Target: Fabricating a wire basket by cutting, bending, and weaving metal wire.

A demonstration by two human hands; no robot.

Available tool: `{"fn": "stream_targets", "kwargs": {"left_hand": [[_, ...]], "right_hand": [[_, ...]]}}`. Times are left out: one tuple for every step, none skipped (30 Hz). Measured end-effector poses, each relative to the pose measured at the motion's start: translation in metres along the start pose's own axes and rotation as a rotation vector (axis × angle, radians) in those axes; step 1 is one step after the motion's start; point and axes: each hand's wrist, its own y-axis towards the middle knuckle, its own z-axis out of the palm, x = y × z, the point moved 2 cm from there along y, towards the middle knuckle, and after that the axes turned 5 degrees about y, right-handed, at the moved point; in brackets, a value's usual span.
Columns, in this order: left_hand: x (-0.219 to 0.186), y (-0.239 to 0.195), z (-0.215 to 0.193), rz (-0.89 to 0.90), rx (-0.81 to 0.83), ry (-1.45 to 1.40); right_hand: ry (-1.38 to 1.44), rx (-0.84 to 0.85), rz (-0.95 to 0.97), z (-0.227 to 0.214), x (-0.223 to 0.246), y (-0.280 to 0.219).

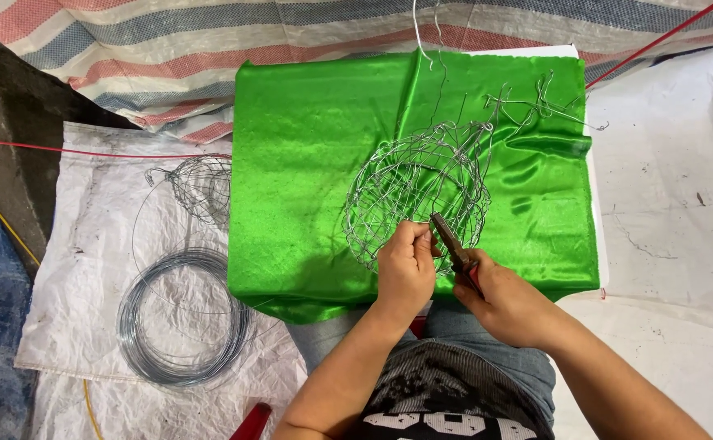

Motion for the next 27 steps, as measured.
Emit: {"fn": "stream_targets", "kwargs": {"left_hand": [[0.0, 0.001, 0.0, 0.001, 0.0, 0.0], [0.0, 0.001, 0.001, 0.0, -0.002, 0.002], [-0.001, 0.001, 0.001, -0.001, -0.005, 0.003], [-0.001, 0.001, 0.001, 0.001, -0.006, 0.003], [-0.001, 0.001, 0.002, -0.005, -0.003, -0.009], [-0.001, 0.0, 0.002, -0.013, -0.001, -0.02], [-0.002, 0.001, 0.001, -0.014, -0.003, -0.02], [-0.003, 0.002, 0.0, -0.019, 0.0, -0.018], [-0.004, 0.002, -0.001, -0.024, 0.004, -0.016], [-0.004, 0.002, -0.002, -0.024, 0.005, -0.016], [-0.003, 0.001, -0.002, -0.038, 0.017, -0.026], [-0.002, 0.001, -0.003, -0.051, 0.025, -0.036], [0.0, 0.002, -0.003, -0.05, 0.023, -0.036], [0.001, 0.001, -0.003, -0.045, 0.026, -0.034], [0.002, 0.0, -0.002, -0.04, 0.028, -0.033], [0.002, 0.0, -0.002, -0.04, 0.028, -0.034], [0.002, 0.0, -0.002, -0.047, 0.029, -0.041], [0.002, 0.0, -0.002, -0.052, 0.031, -0.047], [0.002, 0.001, -0.002, -0.051, 0.032, -0.047], [0.002, 0.001, -0.002, -0.058, 0.031, -0.049], [0.002, 0.001, -0.002, -0.064, 0.03, -0.05], [0.002, 0.001, -0.002, -0.067, 0.031, -0.05], [0.003, 0.001, -0.002, -0.07, 0.035, -0.057], [0.003, 0.001, -0.002, -0.073, 0.039, -0.065], [0.004, 0.0, -0.002, -0.076, 0.04, -0.065], [0.005, 0.0, -0.002, -0.076, 0.039, -0.067], [0.006, 0.0, -0.003, -0.075, 0.037, -0.069]], "right_hand": [[0.0, -0.001, 0.0, 0.0, -0.001, 0.001], [0.034, 0.002, -0.004, 0.0, -0.002, 0.002], [0.067, 0.004, -0.009, 0.0, -0.003, 0.002], [0.067, 0.003, -0.009, -0.001, 0.0, 0.0], [0.12, 0.014, 0.0, -0.003, 0.003, -0.002], [0.172, 0.028, 0.009, -0.004, 0.006, -0.005], [0.171, 0.029, 0.009, -0.007, 0.009, -0.005], [0.197, 0.069, -0.021, -0.008, 0.013, -0.004], [0.223, 0.109, -0.05, -0.01, 0.016, -0.004], [0.223, 0.108, -0.05, -0.011, 0.014, -0.003], [0.187, 0.107, -0.042, -0.012, 0.011, -0.003], [0.15, 0.107, -0.036, -0.014, 0.009, -0.001], [0.148, 0.107, -0.037, -0.013, 0.008, 0.0], [0.119, 0.09, -0.025, -0.012, 0.006, 0.001], [0.091, 0.074, -0.013, -0.012, 0.004, 0.002], [0.09, 0.074, -0.012, -0.01, 0.001, 0.004], [0.049, 0.053, -0.01, -0.008, -0.001, 0.005], [0.009, 0.032, -0.008, -0.007, -0.004, 0.006], [0.01, 0.031, -0.009, -0.005, -0.004, 0.007], [0.017, 0.011, -0.017, -0.005, -0.005, 0.007], [0.024, -0.008, -0.026, -0.004, -0.006, 0.008], [0.024, -0.007, -0.024, -0.004, -0.005, 0.007], [0.055, 0.0, -0.037, -0.005, -0.003, 0.007], [0.086, 0.007, -0.051, -0.006, -0.002, 0.007], [0.087, 0.008, -0.048, -0.007, 0.001, 0.006], [0.107, 0.02, -0.044, -0.008, 0.005, 0.005], [0.128, 0.032, -0.039, -0.009, 0.008, 0.003]]}}
